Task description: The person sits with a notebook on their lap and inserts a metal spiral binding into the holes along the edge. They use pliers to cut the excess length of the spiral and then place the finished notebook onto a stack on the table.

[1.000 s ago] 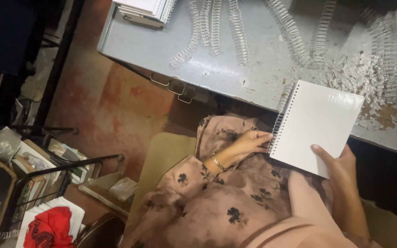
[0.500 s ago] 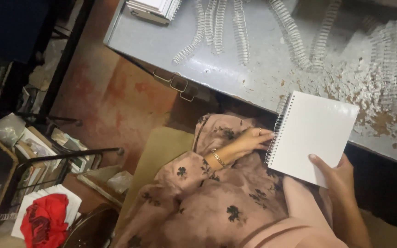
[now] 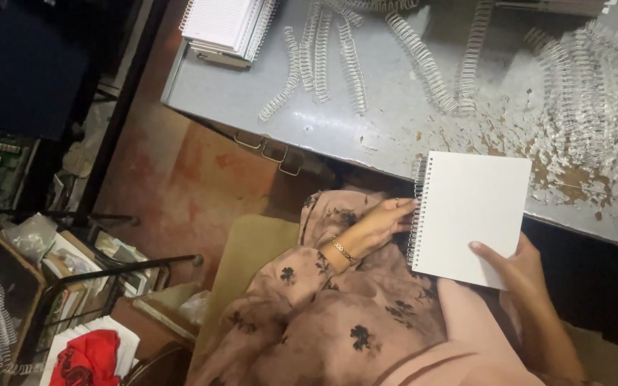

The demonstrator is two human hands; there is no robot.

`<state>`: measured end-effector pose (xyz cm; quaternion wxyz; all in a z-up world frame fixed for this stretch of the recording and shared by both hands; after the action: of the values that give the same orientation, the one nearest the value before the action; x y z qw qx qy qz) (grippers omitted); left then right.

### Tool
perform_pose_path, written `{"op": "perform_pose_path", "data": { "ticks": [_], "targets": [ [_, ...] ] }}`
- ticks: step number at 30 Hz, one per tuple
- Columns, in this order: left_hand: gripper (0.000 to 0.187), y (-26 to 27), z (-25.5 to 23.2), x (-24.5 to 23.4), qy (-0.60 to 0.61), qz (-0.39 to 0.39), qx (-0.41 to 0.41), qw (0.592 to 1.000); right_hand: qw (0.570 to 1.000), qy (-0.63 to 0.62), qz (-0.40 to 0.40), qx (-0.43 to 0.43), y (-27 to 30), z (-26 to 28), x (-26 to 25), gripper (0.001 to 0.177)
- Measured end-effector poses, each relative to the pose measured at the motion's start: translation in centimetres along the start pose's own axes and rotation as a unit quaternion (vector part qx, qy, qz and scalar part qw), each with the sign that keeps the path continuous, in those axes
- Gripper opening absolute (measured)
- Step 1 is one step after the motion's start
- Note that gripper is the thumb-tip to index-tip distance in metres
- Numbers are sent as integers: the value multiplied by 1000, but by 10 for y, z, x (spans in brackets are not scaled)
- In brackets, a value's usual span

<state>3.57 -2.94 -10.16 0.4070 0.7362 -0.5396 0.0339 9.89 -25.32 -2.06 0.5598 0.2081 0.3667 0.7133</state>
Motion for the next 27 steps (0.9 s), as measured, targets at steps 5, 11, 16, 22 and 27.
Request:
{"op": "perform_pose_path", "data": {
  "ticks": [5,11,16,22,27],
  "targets": [
    [53,14,-35,6,-68,-20,87,994,999,-36,35,-19,8,8,2,56],
    [63,2,-30,-1,-27,-65,54,996,998,-12,33,55,72,53,19,56],
    [49,-14,-5,-9,-36,-18,59,997,993,116,30,-4,-5,15,-15,59],
    [50,5,-32,4,-45,-46,81,995,984,173,34,-13,-30,5,-33,64],
    [49,8,-31,1,-20,-96,67,993,981,189,42,-6,-26,6,-28,64]
  ]
}}
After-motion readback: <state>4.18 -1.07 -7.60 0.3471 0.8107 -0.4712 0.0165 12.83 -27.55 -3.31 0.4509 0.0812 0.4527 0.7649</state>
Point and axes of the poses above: each hand's wrist, its own y-axis away from the middle knuckle, its own x-axis out of the palm, z = x × y, the point moved 7 cm from there along -y, towards the middle knuckle, and after that the axes turned 8 degrees about x, right-handed, at the moved point
